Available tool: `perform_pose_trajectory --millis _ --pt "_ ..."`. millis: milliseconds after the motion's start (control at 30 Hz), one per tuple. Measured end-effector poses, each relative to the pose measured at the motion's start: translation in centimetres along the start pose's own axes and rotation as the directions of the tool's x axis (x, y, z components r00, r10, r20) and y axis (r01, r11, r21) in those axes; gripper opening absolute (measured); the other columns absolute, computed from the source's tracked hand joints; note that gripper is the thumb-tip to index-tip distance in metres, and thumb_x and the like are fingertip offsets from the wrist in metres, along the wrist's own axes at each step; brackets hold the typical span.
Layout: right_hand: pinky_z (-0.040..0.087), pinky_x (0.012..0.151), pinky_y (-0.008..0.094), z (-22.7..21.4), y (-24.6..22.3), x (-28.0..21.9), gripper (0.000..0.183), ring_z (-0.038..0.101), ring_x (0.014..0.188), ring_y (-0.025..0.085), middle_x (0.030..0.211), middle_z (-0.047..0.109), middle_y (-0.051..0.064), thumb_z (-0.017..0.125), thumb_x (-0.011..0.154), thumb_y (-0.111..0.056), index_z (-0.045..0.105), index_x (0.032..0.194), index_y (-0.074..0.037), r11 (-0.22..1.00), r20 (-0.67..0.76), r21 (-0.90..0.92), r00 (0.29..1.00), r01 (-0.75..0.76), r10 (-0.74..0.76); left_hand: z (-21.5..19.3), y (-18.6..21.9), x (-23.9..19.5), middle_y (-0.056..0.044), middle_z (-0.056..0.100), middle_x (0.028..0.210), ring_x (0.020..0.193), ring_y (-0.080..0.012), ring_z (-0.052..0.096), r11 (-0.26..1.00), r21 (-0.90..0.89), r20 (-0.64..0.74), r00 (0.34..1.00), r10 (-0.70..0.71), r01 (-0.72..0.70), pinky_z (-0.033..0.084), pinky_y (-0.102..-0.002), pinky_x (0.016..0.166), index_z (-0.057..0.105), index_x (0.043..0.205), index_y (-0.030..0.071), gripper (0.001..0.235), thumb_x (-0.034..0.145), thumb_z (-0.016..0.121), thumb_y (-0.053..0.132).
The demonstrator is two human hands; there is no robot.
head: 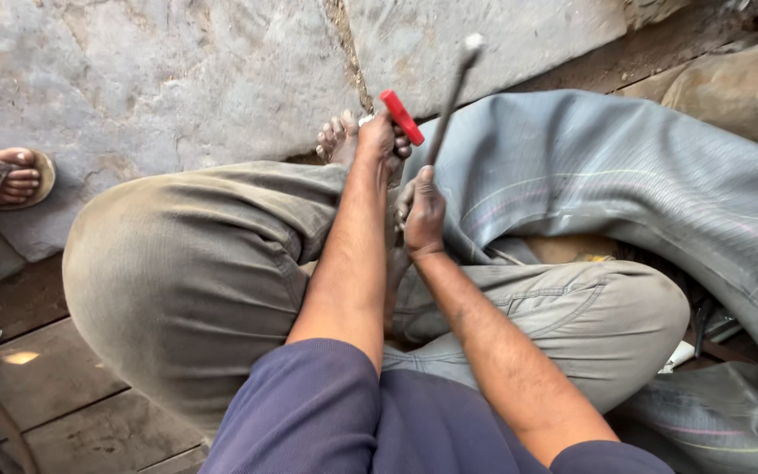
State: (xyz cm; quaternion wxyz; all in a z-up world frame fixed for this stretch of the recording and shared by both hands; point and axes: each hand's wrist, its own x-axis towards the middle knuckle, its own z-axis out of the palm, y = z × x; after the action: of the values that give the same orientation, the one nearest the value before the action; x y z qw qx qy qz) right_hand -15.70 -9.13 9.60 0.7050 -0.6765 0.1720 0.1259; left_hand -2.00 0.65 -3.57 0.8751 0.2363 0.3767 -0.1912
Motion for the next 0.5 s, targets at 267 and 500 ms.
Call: perform_pose_trajectory --millis 267,500 --pt "0.041 0.054 0.029 1.1 -0.6 2.3 0.064 0.049 0.059 0.008 0.064 0.054 -0.003 0.041 0.108 -0.065 0.053 0.071 -0.014 0.949 -0.004 -0.316 1.000 -0.005 0.004 1.7 1.2 0.1 -0.002 0.047 0.055 0.040 -0.0122 0.035 0.999 -0.002 0.015 0.999 0.043 -0.043 0.025 -0.028 0.035 0.058 0.074 0.007 0.041 0.103 0.051 0.035" --pt "0.036 0.053 0.032 0.9 0.7 1.2 0.070 0.043 0.055 0.011 0.060 0.045 -0.003 0.038 0.107 -0.067 0.047 0.065 -0.012 0.976 -0.027 -0.218 0.999 0.032 -0.038 -0.2 0.2 2.0 -0.001 0.048 0.058 0.042 -0.0128 0.040 0.998 -0.052 -0.009 0.999 0.041 -0.041 0.029 -0.029 0.036 0.057 0.079 0.010 0.034 0.105 0.051 0.031"
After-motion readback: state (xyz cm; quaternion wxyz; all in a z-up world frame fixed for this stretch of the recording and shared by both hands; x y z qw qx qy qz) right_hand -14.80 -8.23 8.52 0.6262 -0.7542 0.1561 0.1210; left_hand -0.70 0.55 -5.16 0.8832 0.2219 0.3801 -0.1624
